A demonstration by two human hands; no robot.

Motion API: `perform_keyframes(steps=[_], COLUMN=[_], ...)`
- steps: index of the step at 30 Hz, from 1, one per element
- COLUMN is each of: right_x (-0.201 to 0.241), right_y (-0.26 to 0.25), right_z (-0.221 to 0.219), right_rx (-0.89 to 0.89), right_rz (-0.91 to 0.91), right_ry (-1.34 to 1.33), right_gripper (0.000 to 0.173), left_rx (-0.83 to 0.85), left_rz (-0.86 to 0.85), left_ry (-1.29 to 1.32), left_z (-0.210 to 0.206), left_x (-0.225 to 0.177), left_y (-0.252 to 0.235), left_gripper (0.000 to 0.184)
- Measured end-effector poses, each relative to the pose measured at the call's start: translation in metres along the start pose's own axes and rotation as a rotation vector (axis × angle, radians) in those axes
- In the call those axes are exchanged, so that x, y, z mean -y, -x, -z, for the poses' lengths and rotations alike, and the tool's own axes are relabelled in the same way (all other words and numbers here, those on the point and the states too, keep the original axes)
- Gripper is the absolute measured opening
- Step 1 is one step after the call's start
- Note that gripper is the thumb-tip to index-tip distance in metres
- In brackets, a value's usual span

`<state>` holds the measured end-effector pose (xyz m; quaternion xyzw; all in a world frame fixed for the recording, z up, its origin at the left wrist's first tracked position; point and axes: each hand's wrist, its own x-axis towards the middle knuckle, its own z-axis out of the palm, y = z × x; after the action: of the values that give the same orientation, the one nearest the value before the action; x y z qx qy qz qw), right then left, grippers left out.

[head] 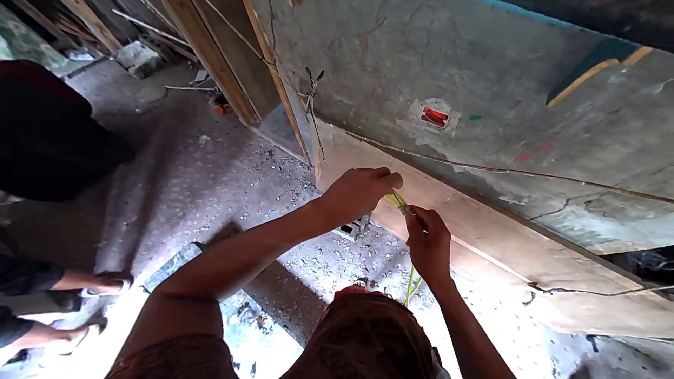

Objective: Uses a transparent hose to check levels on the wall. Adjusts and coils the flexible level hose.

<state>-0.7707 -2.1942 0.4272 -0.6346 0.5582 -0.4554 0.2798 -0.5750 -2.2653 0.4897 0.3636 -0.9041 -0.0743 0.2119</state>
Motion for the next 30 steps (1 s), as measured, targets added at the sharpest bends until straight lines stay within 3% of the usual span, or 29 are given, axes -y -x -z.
perform_keyframes(steps=[2,4,7,9,12,15,18,20,23,26,28,30], right_x=[-0.007,-0.012,-0.014,-0.01,0.001,0.022,0.04,0.049,0.062,0.06,0.058,0.059], right_y=[-0.004,-0.002,-0.004,-0.005,-0.006,-0.009,-0.02,-0.031,-0.043,-0.04,-0.03,-0.017], right_z=[0.002,0.004,0.013,0.024,0.045,0.063,0.078,0.098,0.119,0.139,0.152,0.156], right_rx=[-0.09,-0.132,-0.114,-0.103,-0.093,-0.052,-0.108,-0.21,-0.304,-0.353,-0.411,-0.474], right_rz=[0.072,0.125,0.112,0.092,0.133,0.208,0.27,0.297,0.361,0.377,0.397,0.418], right_ry=[0.048,0.076,-0.08,-0.22,-0.324,-0.442,-0.535,-0.524,-0.445,-0.256,-0.145,-0.093], right_gripper=[0.021,0.021,0.021,0.02,0.019,0.019,0.02,0.02,0.02,0.021,0.02,0.019], left_rx=[0.141,0.404,0.617,0.665,0.596,0.376,-0.145,-0.514,-0.782,-0.717,-0.481,-0.139], left_rz=[0.208,0.385,0.482,0.48,0.336,0.027,-0.22,-0.234,-0.223,-0.176,-0.168,-0.301], left_ry=[0.153,0.319,0.656,0.843,1.006,1.177,0.827,0.509,0.527,0.699,0.944,1.377], left_z=[0.007,0.02,0.032,0.036,0.028,-0.005,-0.023,-0.031,-0.06,-0.074,-0.064,-0.051], left_x=[-0.007,-0.006,0.01,0.011,0.007,0.0,-0.035,-0.064,-0.105,-0.124,-0.132,-0.138], left_y=[-0.013,-0.03,-0.051,-0.056,-0.053,-0.05,-0.064,-0.08,-0.102,-0.107,-0.111,-0.128], left_gripper=[0.013,0.015,0.013,0.013,0.018,0.013,0.017,0.018,0.019,0.022,0.032,0.062])
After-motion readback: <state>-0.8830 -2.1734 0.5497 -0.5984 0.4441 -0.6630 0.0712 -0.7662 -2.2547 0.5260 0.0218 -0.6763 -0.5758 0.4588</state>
